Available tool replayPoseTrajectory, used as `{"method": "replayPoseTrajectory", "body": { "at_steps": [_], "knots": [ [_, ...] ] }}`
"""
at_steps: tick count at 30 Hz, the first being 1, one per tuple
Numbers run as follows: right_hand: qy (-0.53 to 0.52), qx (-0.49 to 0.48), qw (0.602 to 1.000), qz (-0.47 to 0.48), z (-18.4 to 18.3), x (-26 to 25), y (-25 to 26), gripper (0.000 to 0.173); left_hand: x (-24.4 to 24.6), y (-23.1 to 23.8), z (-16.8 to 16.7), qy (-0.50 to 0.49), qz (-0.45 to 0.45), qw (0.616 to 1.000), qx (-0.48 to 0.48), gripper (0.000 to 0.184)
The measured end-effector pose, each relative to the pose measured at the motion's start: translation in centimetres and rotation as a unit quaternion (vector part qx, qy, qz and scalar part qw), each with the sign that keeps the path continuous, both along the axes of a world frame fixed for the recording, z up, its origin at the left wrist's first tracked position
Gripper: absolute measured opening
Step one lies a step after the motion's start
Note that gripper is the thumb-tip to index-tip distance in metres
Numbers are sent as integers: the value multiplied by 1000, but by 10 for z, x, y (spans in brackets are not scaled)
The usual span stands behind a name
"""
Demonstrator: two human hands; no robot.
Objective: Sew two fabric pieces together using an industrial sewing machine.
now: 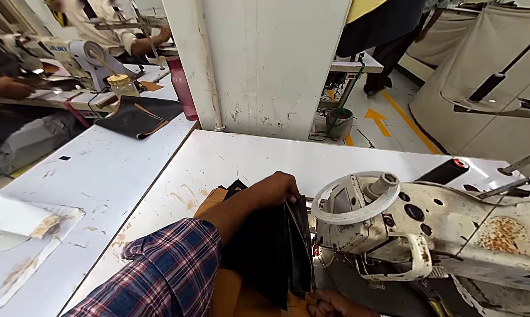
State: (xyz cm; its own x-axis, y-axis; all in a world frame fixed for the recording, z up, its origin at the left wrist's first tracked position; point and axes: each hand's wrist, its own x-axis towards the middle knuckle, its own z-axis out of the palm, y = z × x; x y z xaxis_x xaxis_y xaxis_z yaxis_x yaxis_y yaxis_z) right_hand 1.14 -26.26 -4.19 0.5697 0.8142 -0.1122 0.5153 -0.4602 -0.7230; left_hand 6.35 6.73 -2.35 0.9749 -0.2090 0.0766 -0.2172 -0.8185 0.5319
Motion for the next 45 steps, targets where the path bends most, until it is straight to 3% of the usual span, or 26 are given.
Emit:
{"method": "replayPoseTrajectory", "body": {
  "at_steps": [5,11,14,18,20,21,22,23,26,32,39,45],
  "knots": [
    [-37,17,999,-10,3,-7,0,25,0,-4,2,-5,-21,999,37,13],
    [-58,33,998,-12,-2,-8,0,22,3,-7,-11,-69,-65,981,168,10],
    [-81,53,995,-13,-9,-8,1,20,-14,-34,20,-38,-40,978,201,8],
    [-101,71,992,-17,-15,-7,2,21,-29,-69,53,84,54,978,183,25],
    [-105,78,991,-21,-17,-7,3,22,-32,-71,36,54,66,975,207,40],
    [-104,78,991,-22,-19,-7,2,22,-27,-59,-4,-84,57,969,224,45],
    [-103,78,991,-24,-20,-7,2,22,-21,-51,-27,-146,51,962,225,48],
    [-103,80,991,-26,-20,-7,2,22,-22,-51,-26,-125,49,962,236,48],
    [-103,81,991,-30,-20,-7,1,22,-31,-77,51,160,73,956,235,45],
    [-107,85,990,-30,-20,-8,2,23,-32,-77,62,192,61,949,241,57],
    [-105,85,991,-22,-20,-7,2,23,-24,-99,54,275,111,908,294,115],
    [-128,128,983,-37,-27,-10,-3,21,-22,-98,45,266,89,909,307,113]
  ]
}}
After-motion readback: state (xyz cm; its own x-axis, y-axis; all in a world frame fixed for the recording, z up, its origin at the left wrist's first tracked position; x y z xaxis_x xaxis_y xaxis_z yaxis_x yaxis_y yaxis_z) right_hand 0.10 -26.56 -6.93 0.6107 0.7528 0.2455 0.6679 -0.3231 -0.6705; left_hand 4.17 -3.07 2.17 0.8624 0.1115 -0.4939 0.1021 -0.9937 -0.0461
